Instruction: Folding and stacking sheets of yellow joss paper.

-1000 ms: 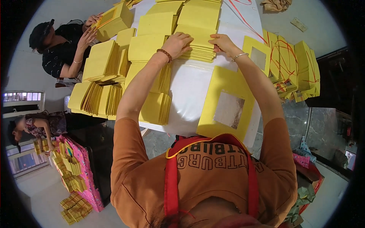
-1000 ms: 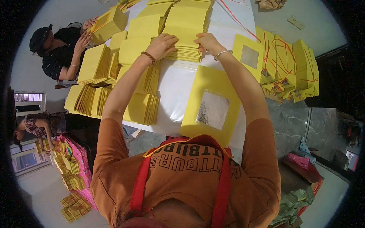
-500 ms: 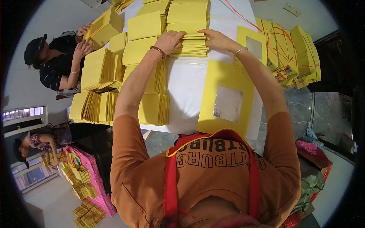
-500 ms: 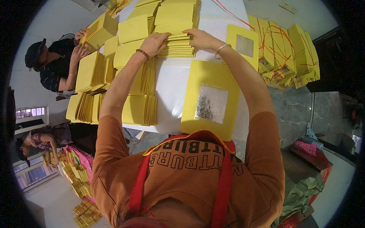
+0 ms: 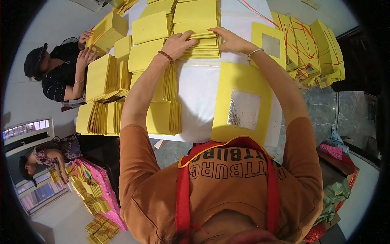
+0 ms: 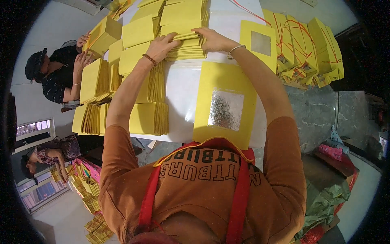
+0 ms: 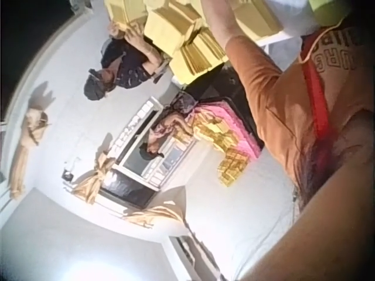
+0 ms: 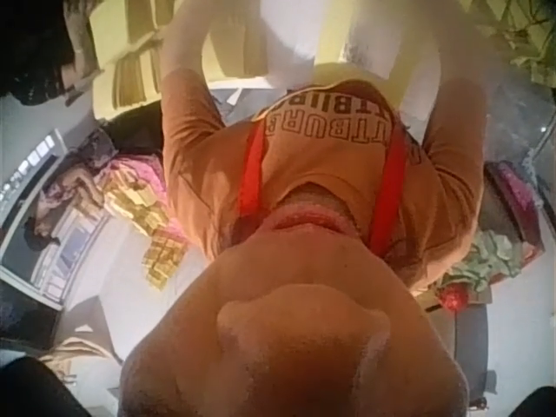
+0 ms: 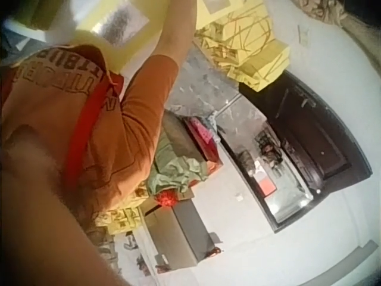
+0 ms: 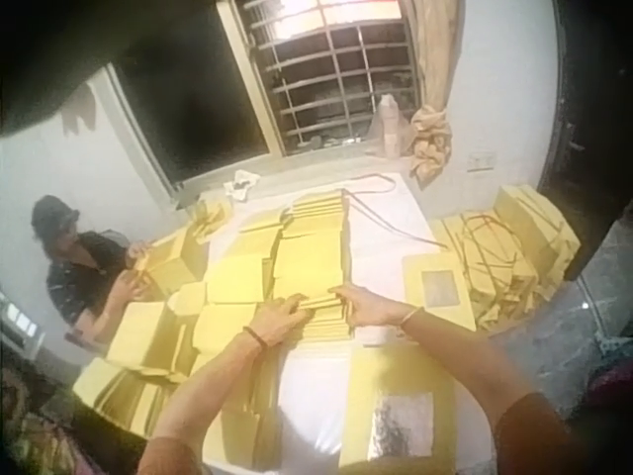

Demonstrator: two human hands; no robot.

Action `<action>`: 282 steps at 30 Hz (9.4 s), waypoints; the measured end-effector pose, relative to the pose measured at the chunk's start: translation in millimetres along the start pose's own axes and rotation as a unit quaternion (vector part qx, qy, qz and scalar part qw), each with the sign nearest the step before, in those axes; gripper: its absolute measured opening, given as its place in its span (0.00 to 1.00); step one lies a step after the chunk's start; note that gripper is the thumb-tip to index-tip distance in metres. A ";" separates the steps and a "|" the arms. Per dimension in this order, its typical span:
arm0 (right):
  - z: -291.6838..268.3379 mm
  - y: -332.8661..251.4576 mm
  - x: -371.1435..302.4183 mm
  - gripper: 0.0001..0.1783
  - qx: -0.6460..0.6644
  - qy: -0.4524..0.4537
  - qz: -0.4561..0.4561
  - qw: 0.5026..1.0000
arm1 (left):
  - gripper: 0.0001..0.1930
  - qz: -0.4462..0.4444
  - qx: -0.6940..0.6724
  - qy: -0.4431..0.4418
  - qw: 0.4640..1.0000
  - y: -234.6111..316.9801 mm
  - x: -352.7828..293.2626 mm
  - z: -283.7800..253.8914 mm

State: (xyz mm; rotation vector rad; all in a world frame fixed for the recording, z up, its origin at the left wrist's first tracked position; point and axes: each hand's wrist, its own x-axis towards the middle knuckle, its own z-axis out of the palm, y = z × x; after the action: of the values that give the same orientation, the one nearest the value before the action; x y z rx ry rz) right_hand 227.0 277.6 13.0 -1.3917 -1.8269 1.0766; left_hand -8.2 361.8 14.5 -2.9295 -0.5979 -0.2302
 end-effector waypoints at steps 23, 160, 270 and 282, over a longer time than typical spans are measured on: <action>-1.5 5.3 -0.2 0.52 0.114 0.058 0.082 0.988 | 0.19 0.124 0.060 0.001 0.990 0.7 2.5 -5.7; 19.2 -6.7 45.6 0.12 0.556 0.076 0.315 0.766 | 0.28 -0.006 0.144 -0.037 0.989 69.2 -4.0 68.3; 6.7 -2.2 -82.2 0.27 0.298 -0.261 0.380 0.836 | 0.23 -0.243 -0.048 0.115 0.962 163.0 -88.9 63.2; -57.0 -22.2 -133.0 0.31 0.218 -0.008 0.152 0.964 | 0.27 -0.232 0.008 0.029 0.972 167.7 -86.6 63.5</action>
State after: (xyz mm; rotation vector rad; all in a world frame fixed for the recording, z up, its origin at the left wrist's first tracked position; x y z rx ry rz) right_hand 300.3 160.9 62.4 -1.4114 -1.2978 1.5403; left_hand -12.4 187.1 -81.2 -2.7107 -1.2609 -0.3535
